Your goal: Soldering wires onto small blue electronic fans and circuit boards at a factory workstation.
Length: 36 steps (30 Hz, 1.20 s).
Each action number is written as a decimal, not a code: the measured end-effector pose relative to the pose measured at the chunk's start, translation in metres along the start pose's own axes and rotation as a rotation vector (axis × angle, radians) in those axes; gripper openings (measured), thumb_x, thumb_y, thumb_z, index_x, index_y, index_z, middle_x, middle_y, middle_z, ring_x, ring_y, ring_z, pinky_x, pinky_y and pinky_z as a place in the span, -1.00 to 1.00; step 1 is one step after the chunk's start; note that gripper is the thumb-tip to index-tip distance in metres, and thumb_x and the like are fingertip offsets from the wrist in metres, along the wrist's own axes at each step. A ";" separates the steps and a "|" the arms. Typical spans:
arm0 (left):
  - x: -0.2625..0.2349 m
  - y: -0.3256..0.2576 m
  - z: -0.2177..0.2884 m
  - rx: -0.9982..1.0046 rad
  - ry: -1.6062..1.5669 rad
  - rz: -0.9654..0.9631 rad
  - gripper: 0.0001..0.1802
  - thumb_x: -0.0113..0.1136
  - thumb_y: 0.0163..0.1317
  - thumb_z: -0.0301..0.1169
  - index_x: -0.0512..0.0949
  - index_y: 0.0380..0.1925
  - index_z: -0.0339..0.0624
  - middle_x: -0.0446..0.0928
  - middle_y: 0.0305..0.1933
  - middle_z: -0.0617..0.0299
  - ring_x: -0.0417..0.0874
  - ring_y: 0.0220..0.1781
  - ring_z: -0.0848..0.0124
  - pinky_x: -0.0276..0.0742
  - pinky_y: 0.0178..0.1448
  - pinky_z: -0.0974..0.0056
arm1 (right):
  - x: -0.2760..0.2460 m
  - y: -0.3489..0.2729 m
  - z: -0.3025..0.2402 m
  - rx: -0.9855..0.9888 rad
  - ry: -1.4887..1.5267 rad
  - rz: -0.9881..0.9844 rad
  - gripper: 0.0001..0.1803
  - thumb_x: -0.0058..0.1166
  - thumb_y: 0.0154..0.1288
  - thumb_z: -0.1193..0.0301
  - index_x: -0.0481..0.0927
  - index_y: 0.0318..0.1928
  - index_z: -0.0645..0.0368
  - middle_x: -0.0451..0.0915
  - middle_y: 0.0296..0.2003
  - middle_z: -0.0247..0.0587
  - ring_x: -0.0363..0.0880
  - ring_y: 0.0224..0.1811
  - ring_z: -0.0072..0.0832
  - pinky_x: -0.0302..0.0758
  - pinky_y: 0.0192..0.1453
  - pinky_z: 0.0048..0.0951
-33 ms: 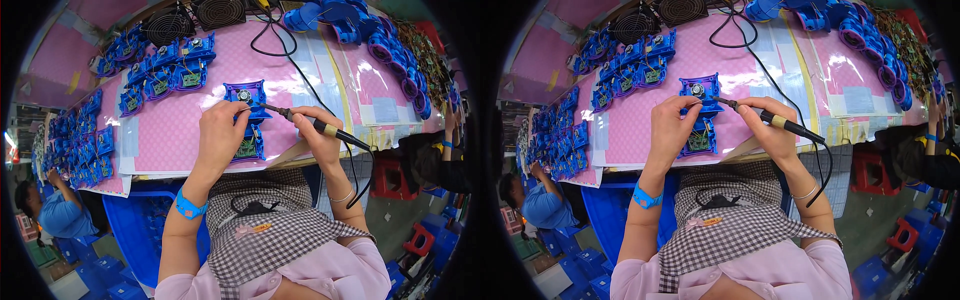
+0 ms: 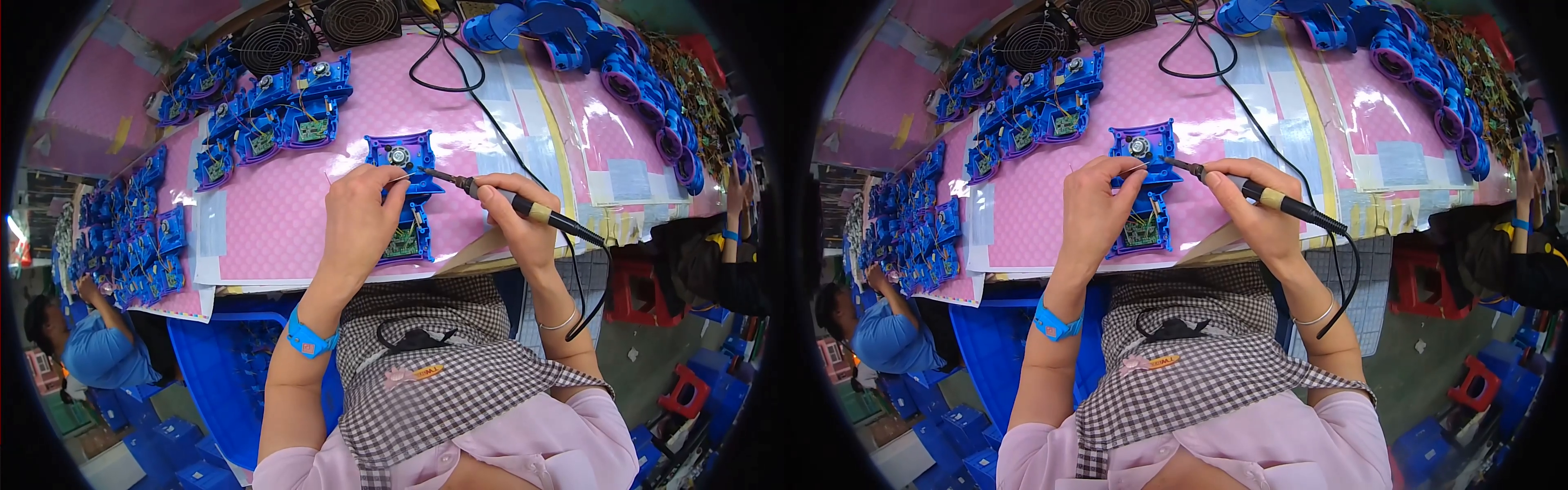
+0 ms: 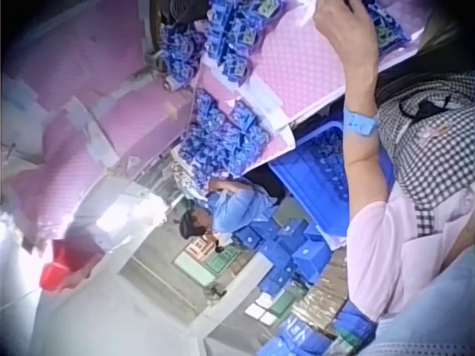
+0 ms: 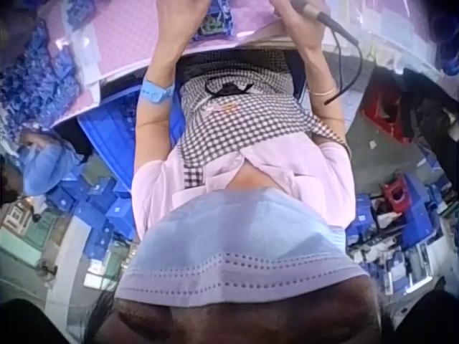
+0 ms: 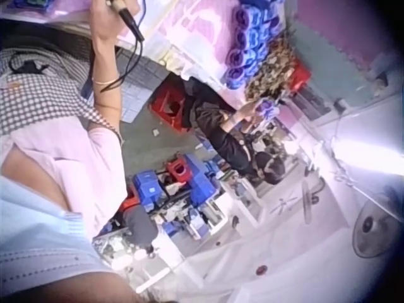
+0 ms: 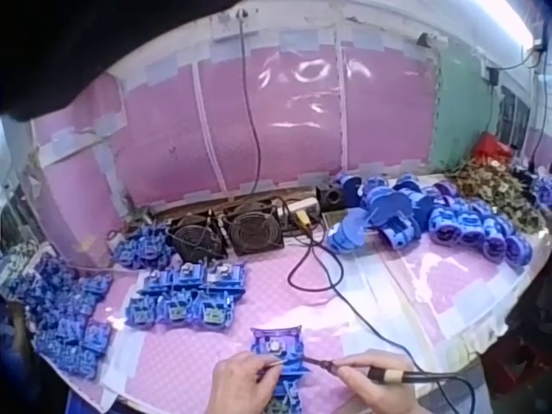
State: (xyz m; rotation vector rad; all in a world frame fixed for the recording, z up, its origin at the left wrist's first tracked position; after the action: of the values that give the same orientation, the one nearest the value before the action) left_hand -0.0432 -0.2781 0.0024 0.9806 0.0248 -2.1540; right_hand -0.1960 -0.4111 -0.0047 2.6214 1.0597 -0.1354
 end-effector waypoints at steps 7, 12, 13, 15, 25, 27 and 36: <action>0.005 0.003 0.000 0.007 0.038 -0.031 -0.88 0.26 0.07 -0.45 0.67 -0.39 -0.24 0.60 -0.42 0.02 0.63 -0.38 0.10 0.50 -0.26 0.11 | -0.006 0.000 0.001 0.013 0.015 0.042 -0.83 0.19 0.20 0.48 0.68 -0.20 0.29 0.59 -0.50 -0.33 0.46 -0.59 -0.71 0.32 -0.52 -0.70; 0.006 0.004 -0.001 -0.014 0.043 -0.042 -0.88 0.26 0.07 -0.45 0.67 -0.39 -0.24 0.60 -0.41 0.02 0.63 -0.36 0.10 0.51 -0.24 0.11 | -0.006 -0.001 0.000 -0.005 0.026 0.039 -0.83 0.19 0.20 0.50 0.67 -0.20 0.30 0.59 -0.50 -0.32 0.46 -0.58 -0.71 0.32 -0.52 -0.69; 0.006 0.004 0.000 -0.013 0.046 -0.039 -0.88 0.26 0.07 -0.45 0.67 -0.40 -0.24 0.60 -0.41 0.02 0.63 -0.36 0.10 0.51 -0.24 0.11 | -0.006 -0.001 -0.002 -0.014 0.027 0.040 -0.83 0.19 0.20 0.50 0.67 -0.20 0.30 0.59 -0.50 -0.32 0.46 -0.58 -0.70 0.32 -0.52 -0.70; 0.006 0.004 -0.001 -0.014 0.052 -0.035 -0.88 0.26 0.07 -0.45 0.67 -0.40 -0.24 0.61 -0.41 0.02 0.63 -0.36 0.10 0.51 -0.23 0.11 | -0.006 -0.001 -0.003 -0.023 0.028 0.039 -0.83 0.18 0.20 0.50 0.67 -0.20 0.30 0.59 -0.49 -0.32 0.46 -0.58 -0.70 0.32 -0.52 -0.70; 0.006 0.005 -0.001 -0.033 0.056 -0.036 -0.87 0.25 0.08 -0.44 0.66 -0.40 -0.25 0.61 -0.42 0.00 0.64 -0.36 0.09 0.51 -0.25 0.09 | -0.008 -0.004 -0.003 -0.021 0.029 0.045 -0.83 0.19 0.21 0.50 0.66 -0.20 0.31 0.61 -0.44 -0.29 0.48 -0.56 -0.69 0.36 -0.50 -0.69; 0.007 0.005 -0.001 -0.037 0.058 -0.040 -0.87 0.24 0.08 -0.44 0.66 -0.40 -0.25 0.61 -0.42 0.00 0.64 -0.37 0.09 0.51 -0.25 0.09 | -0.010 -0.004 -0.003 -0.017 0.028 0.049 -0.84 0.18 0.21 0.51 0.66 -0.21 0.31 0.61 -0.45 -0.29 0.48 -0.56 -0.69 0.36 -0.50 -0.69; -0.019 -0.003 0.013 0.084 -0.031 0.118 -0.89 0.25 0.08 -0.47 0.64 -0.40 -0.29 0.61 -0.43 0.04 0.65 -0.39 0.17 0.53 -0.26 0.18 | -0.012 -0.007 -0.007 -0.084 0.013 0.072 -0.83 0.15 0.19 0.54 0.65 -0.19 0.32 0.60 -0.43 -0.27 0.47 -0.54 -0.68 0.36 -0.47 -0.66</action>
State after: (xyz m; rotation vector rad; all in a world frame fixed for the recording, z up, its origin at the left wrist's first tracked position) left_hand -0.0454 -0.2684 0.0234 0.9721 -0.1362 -2.0758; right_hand -0.2093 -0.4118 0.0023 2.5845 0.9521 -0.0561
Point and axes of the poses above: each hand's wrist, its own y-axis towards the middle knuckle, its own x-axis out of the palm, z = x × y, the point moved 9 cm from there along y, towards the middle knuckle
